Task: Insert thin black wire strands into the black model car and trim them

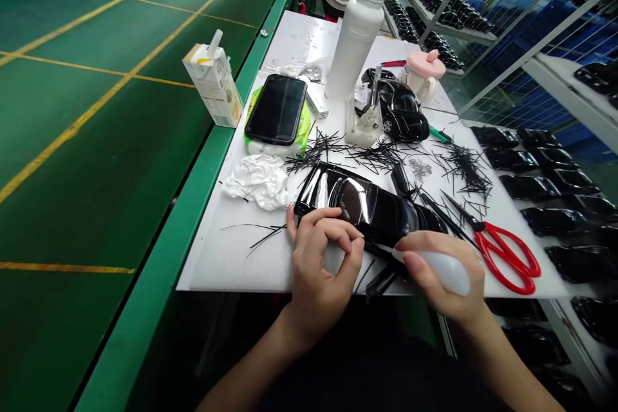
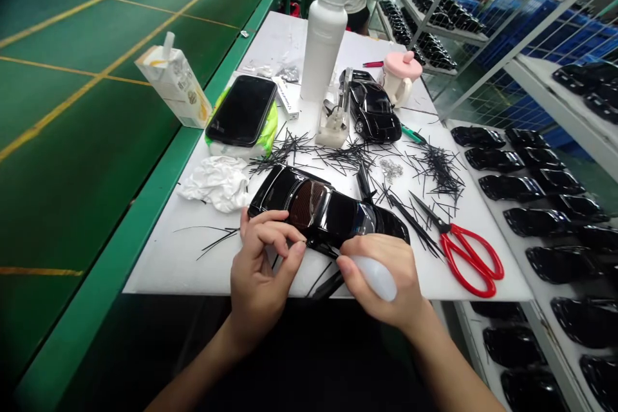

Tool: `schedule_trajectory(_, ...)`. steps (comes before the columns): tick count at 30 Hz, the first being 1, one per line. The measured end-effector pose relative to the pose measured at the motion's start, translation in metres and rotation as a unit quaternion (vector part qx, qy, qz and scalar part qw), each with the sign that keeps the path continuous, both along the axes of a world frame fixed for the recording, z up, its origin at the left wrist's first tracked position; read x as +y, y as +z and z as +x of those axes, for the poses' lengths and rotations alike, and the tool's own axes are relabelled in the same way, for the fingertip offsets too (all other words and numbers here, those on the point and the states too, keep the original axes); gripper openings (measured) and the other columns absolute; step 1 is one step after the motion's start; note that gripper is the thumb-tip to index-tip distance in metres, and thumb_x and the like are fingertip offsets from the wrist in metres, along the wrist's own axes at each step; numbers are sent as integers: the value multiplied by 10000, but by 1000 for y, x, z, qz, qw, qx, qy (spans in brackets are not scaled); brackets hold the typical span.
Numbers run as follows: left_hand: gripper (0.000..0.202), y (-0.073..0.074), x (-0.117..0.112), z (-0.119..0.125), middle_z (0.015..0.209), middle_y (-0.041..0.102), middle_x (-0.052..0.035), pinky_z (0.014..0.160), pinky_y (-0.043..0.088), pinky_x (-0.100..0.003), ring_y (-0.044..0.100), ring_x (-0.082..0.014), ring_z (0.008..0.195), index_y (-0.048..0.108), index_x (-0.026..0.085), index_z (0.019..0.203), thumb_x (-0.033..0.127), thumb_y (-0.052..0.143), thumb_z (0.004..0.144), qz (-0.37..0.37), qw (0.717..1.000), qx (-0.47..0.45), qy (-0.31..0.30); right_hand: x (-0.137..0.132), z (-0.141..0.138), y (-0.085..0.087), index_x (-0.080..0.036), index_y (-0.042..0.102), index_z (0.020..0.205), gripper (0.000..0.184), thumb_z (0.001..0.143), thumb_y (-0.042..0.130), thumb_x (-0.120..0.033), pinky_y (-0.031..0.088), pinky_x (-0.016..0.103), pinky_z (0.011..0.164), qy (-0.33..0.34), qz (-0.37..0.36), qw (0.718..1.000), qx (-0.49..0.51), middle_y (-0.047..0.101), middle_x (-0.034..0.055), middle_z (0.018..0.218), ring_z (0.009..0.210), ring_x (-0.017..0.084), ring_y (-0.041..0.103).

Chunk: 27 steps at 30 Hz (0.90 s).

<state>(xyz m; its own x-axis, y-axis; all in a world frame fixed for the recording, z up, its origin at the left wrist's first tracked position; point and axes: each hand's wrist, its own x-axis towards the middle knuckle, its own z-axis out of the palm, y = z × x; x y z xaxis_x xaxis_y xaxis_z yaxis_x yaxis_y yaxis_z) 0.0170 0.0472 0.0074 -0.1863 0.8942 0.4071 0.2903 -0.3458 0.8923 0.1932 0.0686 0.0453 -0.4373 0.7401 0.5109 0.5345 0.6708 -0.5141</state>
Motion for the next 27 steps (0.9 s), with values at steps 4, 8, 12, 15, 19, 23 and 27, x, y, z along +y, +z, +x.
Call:
schedule_trajectory(4,239,0,-1,-1,793,686,65,1207,23,-614,598,-185,1095,443,249,791,88,606,860,-2,1000,-10,-12,0,-2,0,-197,597,818,109,883,553,-122,495,253,495,4,10,1000,0,666,0,643,528,146,642)
schedule_trajectory(8,244,0,-1,-3,774,688,51,1211,40,-603,609,-198,1079,441,247,772,91,612,852,-5,1000,-7,-13,0,-2,0,-202,607,815,118,876,551,-117,498,264,476,10,17,1000,-4,669,5,637,516,153,637)
schedule_trajectory(12,240,1,-1,-2,768,688,52,1216,39,-598,611,-198,1081,445,249,773,96,613,853,-9,1000,-7,-14,0,-3,0,-208,608,810,125,868,552,-113,499,269,470,11,22,1000,-4,666,5,629,516,161,640)
schedule_trajectory(15,238,1,-2,-2,774,688,57,1215,37,-600,609,-191,1082,447,250,781,93,610,856,-6,1000,-8,-15,0,-3,0,-207,606,806,125,863,553,-110,504,267,476,14,25,1000,-2,668,5,628,518,162,646)
schedule_trajectory(19,229,0,-2,-2,770,693,45,1218,47,-600,616,-202,1075,448,251,778,105,607,855,-10,1000,-4,-11,0,-3,1,-212,618,803,128,853,556,-111,508,274,472,12,25,1000,-1,675,8,624,513,173,650)
schedule_trajectory(23,225,-1,-2,-2,771,698,39,1221,51,-597,619,-206,1074,448,252,776,116,610,854,-10,1000,-6,-12,0,-3,1,-212,617,801,128,857,554,-115,514,273,472,11,28,1000,-3,676,8,620,511,171,650)
schedule_trajectory(27,231,0,-1,-3,777,693,49,1220,45,-597,614,-195,1074,448,251,784,99,608,854,-8,1000,-10,-12,0,-3,1,-208,605,811,122,865,553,-111,517,268,481,16,29,999,-6,673,7,628,516,163,649)
